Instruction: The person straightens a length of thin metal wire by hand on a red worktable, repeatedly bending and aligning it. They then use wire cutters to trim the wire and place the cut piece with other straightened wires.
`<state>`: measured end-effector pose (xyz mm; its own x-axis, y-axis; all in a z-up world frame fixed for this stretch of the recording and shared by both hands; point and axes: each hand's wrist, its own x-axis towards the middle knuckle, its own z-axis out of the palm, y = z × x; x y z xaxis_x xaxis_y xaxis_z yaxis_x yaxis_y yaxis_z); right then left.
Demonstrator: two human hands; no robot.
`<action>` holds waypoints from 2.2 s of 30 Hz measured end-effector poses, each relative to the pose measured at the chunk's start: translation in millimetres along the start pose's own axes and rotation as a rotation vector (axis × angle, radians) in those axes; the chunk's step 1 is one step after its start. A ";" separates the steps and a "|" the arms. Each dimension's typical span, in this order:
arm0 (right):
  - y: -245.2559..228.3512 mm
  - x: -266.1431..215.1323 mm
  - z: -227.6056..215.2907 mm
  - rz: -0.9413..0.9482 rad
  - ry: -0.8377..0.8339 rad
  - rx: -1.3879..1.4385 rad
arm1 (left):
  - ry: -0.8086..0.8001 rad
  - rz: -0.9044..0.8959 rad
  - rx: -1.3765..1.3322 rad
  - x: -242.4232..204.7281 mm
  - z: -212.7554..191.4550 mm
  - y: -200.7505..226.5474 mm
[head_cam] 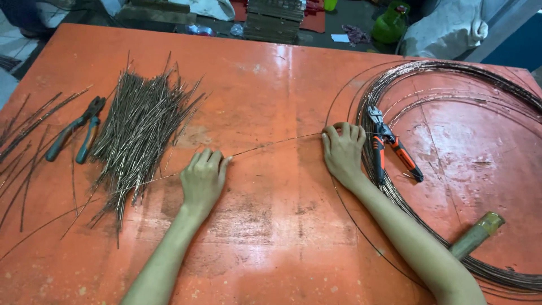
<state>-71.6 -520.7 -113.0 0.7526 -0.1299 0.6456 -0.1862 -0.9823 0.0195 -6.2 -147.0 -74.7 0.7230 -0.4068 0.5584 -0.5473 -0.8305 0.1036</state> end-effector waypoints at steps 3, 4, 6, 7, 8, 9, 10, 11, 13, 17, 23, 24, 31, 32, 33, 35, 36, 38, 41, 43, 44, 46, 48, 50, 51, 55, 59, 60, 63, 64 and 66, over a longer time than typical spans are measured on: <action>-4.0 2.5 -8.4 -0.004 -0.009 0.001 | -0.015 -0.020 -0.024 -0.6 3.1 0.7; -4.7 2.0 -10.0 -0.003 -0.006 0.002 | -0.013 -0.018 -0.022 -2.4 4.0 -0.1; -5.5 1.9 -12.4 -0.019 -0.007 -0.016 | -0.010 -0.005 -0.006 -4.2 6.8 -1.7; -12.7 5.2 -20.2 -0.019 -0.011 -0.016 | -0.014 -0.006 -0.008 -3.9 6.7 -1.4; -19.9 8.3 -27.7 0.000 0.037 -0.003 | -0.002 -0.008 0.002 -3.9 6.8 -1.2; -27.1 11.8 -35.0 0.019 0.086 0.009 | 0.011 -0.010 0.012 -3.6 7.2 -1.1; -25.1 9.4 -33.1 0.020 0.081 0.008 | 0.007 -0.011 0.010 -5.0 4.6 0.9; -23.3 9.1 -30.8 0.021 0.078 0.007 | 0.006 -0.015 0.004 -4.0 1.8 1.9; -19.6 8.9 -28.4 0.024 0.075 0.004 | 0.005 -0.016 -0.003 -4.0 1.0 1.8; -7.2 5.3 -16.1 -0.014 0.097 0.033 | 0.010 -0.054 -0.032 -1.0 -9.4 4.1; -10.0 7.6 -22.2 -0.068 0.101 0.099 | 0.043 -0.094 -0.025 2.1 -22.5 0.8; -10.4 6.8 -21.1 -0.074 0.115 0.109 | 0.045 -0.101 -0.014 1.6 -24.3 -0.5; -8.4 6.6 -17.2 -0.129 0.114 0.158 | 0.029 -0.129 -0.001 0.4 -23.3 -9.7; -8.2 5.9 -16.5 -0.120 0.115 0.205 | 0.022 -0.140 -0.009 0.0 -25.1 -7.5; -8.3 6.0 -15.5 -0.111 0.117 0.254 | 0.017 -0.150 -0.015 0.3 -27.2 -5.7; -8.0 6.9 -20.0 -0.104 0.121 0.296 | 0.002 -0.142 -0.036 2.8 -36.8 -0.6; -8.1 6.7 -22.0 -0.097 0.120 0.340 | -0.017 -0.137 -0.057 3.3 -41.4 1.8; -10.6 8.7 -28.3 -0.095 0.108 0.367 | -0.039 -0.109 -0.039 2.1 -35.7 -4.1; -9.5 8.3 -28.0 -0.090 0.080 0.400 | -0.050 -0.015 -0.003 4.4 -37.4 -10.4; -6.5 6.7 -23.1 -0.089 0.064 0.406 | -0.038 0.049 0.017 5.8 -41.7 -18.6; -4.5 6.0 -19.9 -0.088 0.033 0.425 | -0.090 0.076 0.035 6.4 -43.6 -25.1; -2.4 5.5 -16.7 -0.082 0.005 0.442 | -0.142 0.110 0.054 7.3 -43.4 -34.9; -3.6 5.4 -16.5 -0.122 -0.024 0.427 | -0.167 0.115 0.068 4.0 -40.2 -42.0; -5.0 5.8 -18.9 -0.141 -0.028 0.424 | -0.179 0.135 0.010 5.4 -36.7 -41.6; -5.5 6.3 -20.1 -0.161 -0.031 0.420 | -0.189 0.157 -0.049 6.2 -34.7 -41.4; -7.3 7.0 -22.9 -0.166 -0.019 0.447 | -0.128 0.160 -0.007 4.9 -35.5 -31.2; -6.5 7.1 -21.9 -0.170 -0.014 0.446 | -0.012 0.130 -0.029 4.1 -33.9 -18.9; -6.5 7.2 -22.1 -0.168 -0.018 0.446 | 0.021 0.125 -0.015 3.6 -34.1 -16.1; -8.3 7.9 -23.8 -0.160 -0.017 0.450 | 0.075 0.124 -0.029 1.8 -28.2 -14.4; -8.8 8.0 -24.4 -0.161 -0.017 0.449 | 0.076 0.124 -0.029 0.9 -25.3 -15.3; -9.5 7.6 -25.6 -0.164 -0.002 0.452 | 0.111 0.108 -0.024 -1.0 -19.5 -17.1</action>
<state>-80.2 -508.9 -88.7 0.7506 0.0315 0.6599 0.2278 -0.9500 -0.2138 -5.8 -125.0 -61.1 0.6095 -0.4475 0.6545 -0.6299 -0.7746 0.0571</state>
